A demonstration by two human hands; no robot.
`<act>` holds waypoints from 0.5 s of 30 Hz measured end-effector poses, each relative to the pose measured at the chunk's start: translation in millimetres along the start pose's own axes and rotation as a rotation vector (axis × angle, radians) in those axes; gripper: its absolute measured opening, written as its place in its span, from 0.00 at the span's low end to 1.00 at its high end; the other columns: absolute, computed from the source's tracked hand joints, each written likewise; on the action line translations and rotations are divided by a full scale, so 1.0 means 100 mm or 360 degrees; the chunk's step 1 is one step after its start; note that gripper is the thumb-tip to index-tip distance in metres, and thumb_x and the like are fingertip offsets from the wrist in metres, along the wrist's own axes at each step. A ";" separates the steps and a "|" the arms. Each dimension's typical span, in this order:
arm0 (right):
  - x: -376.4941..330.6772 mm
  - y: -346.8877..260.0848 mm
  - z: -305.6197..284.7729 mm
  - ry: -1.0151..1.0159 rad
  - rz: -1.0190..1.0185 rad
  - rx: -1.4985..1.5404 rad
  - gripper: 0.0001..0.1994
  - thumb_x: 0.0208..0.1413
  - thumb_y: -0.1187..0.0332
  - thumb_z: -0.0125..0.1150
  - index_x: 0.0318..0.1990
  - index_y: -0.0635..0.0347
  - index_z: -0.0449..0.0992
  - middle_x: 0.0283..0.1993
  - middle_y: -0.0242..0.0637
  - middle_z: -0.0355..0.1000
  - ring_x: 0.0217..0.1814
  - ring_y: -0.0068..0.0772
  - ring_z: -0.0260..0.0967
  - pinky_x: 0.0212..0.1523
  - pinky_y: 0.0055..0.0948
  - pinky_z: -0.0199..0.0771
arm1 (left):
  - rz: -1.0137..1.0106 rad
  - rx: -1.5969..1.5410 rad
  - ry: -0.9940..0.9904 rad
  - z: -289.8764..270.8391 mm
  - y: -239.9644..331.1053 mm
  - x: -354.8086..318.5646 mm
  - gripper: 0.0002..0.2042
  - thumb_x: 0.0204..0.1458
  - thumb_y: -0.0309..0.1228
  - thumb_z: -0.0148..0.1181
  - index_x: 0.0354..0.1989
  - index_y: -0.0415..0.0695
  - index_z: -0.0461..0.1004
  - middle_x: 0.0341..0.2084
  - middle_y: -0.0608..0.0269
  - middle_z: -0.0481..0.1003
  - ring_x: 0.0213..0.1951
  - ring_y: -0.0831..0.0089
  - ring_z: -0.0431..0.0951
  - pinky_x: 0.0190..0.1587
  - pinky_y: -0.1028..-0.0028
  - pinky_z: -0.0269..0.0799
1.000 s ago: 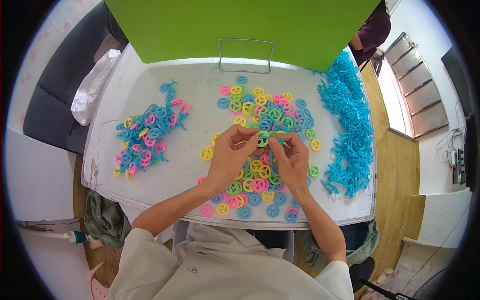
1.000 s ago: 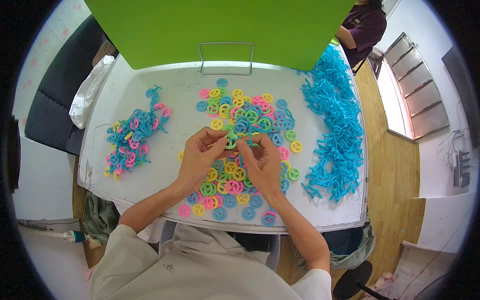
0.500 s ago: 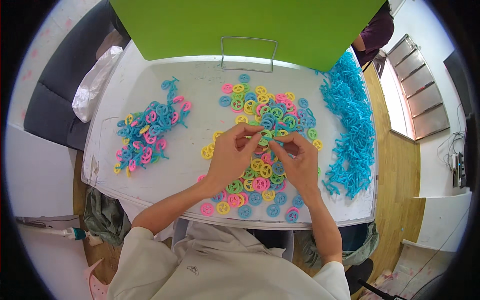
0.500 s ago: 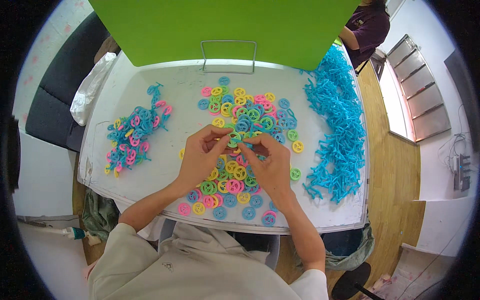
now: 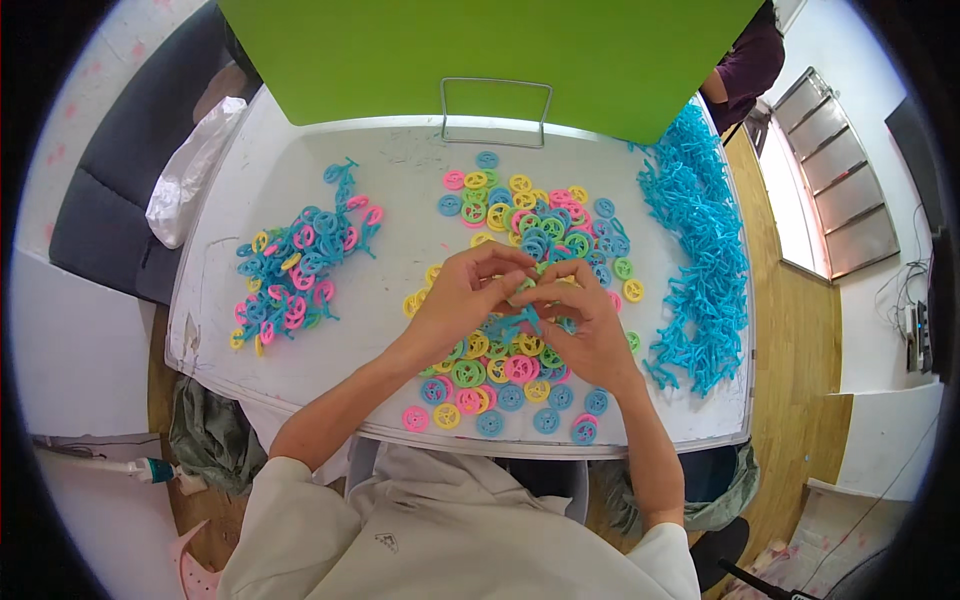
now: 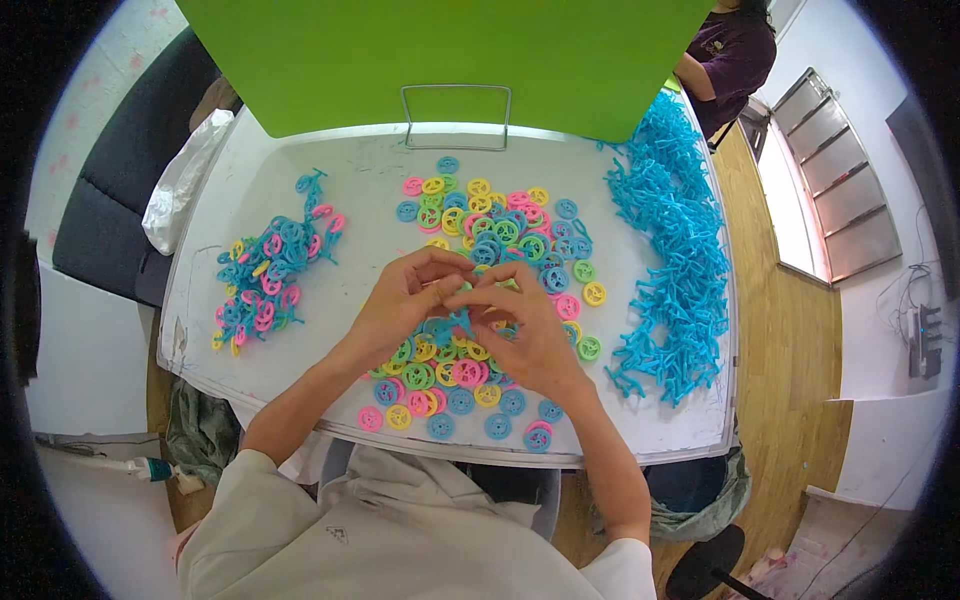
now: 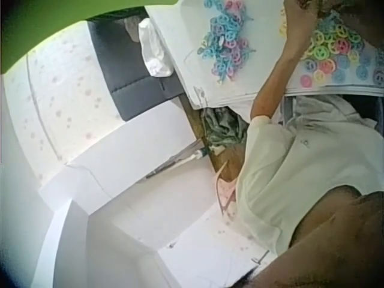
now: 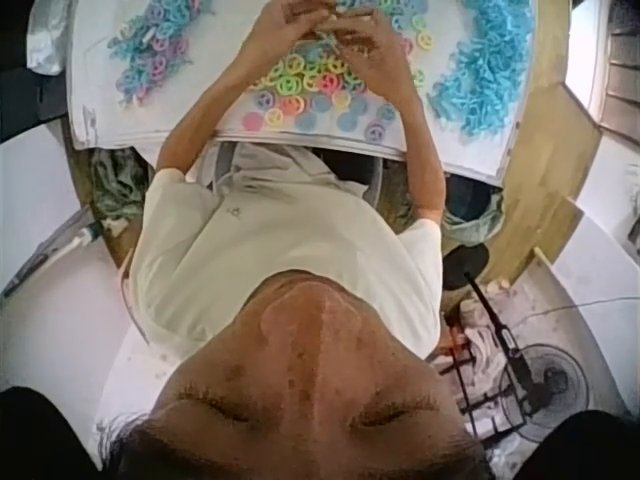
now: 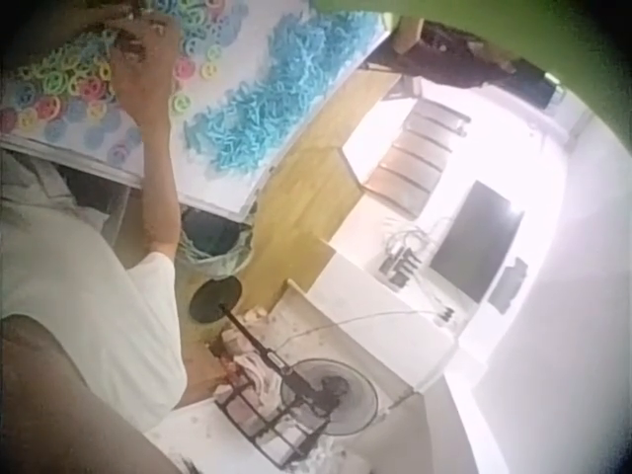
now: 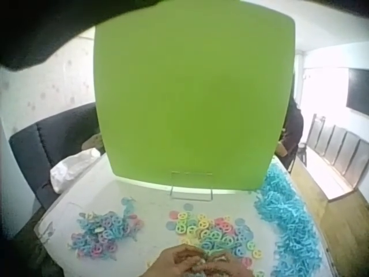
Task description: Assembling colorful plastic gear-shaped toys at a workstation.
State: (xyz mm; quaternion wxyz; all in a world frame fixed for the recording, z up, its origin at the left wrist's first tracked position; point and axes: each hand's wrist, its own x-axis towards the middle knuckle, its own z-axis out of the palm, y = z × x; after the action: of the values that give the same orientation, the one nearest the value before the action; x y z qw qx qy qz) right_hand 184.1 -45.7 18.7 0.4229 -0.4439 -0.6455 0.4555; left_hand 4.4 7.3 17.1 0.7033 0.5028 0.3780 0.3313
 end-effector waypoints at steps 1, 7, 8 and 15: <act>0.01 0.06 -0.02 0.0004 0.0001 -0.0001 0.14 0.51 0.83 0.56 0.47 0.66 0.75 0.51 0.36 0.64 0.47 0.27 0.70 0.44 0.23 0.73 | 0.0072 0.0009 0.0034 0.02 0.00 0.01 0.10 0.59 0.29 0.52 0.47 0.42 0.71 0.40 0.65 0.75 0.41 0.80 0.74 0.39 0.79 0.71; 0.08 0.15 -0.11 0.0530 -0.0226 -0.0046 0.11 0.52 0.82 0.58 0.44 0.67 0.74 0.45 0.36 0.71 0.48 0.24 0.70 0.45 0.20 0.70 | 0.0885 0.1494 0.0603 -0.16 -0.18 0.14 0.10 0.49 0.26 0.62 0.41 0.43 0.76 0.32 0.61 0.73 0.30 0.76 0.71 0.31 0.75 0.68; 0.07 0.14 -0.12 0.0574 -0.0095 0.0090 0.10 0.53 0.82 0.59 0.43 0.67 0.74 0.43 0.35 0.72 0.46 0.23 0.70 0.45 0.20 0.70 | 0.1138 0.1855 0.0654 -0.17 -0.25 0.17 0.11 0.46 0.25 0.64 0.39 0.43 0.77 0.30 0.60 0.72 0.27 0.75 0.70 0.29 0.74 0.67; 0.05 0.24 -0.11 0.0570 -0.0031 0.0012 0.08 0.54 0.80 0.59 0.42 0.68 0.73 0.41 0.35 0.73 0.41 0.21 0.72 0.42 0.20 0.71 | 0.0541 0.1213 0.0434 -0.09 -0.13 0.13 0.09 0.46 0.24 0.65 0.37 0.41 0.76 0.31 0.62 0.72 0.28 0.75 0.72 0.29 0.76 0.68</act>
State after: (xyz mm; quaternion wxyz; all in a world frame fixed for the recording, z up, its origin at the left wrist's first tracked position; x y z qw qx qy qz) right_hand 197.8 -34.1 -1.2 0.5370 -0.5101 -0.5624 0.3675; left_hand 4.0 19.2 0.1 0.3467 0.7331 0.4744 0.3425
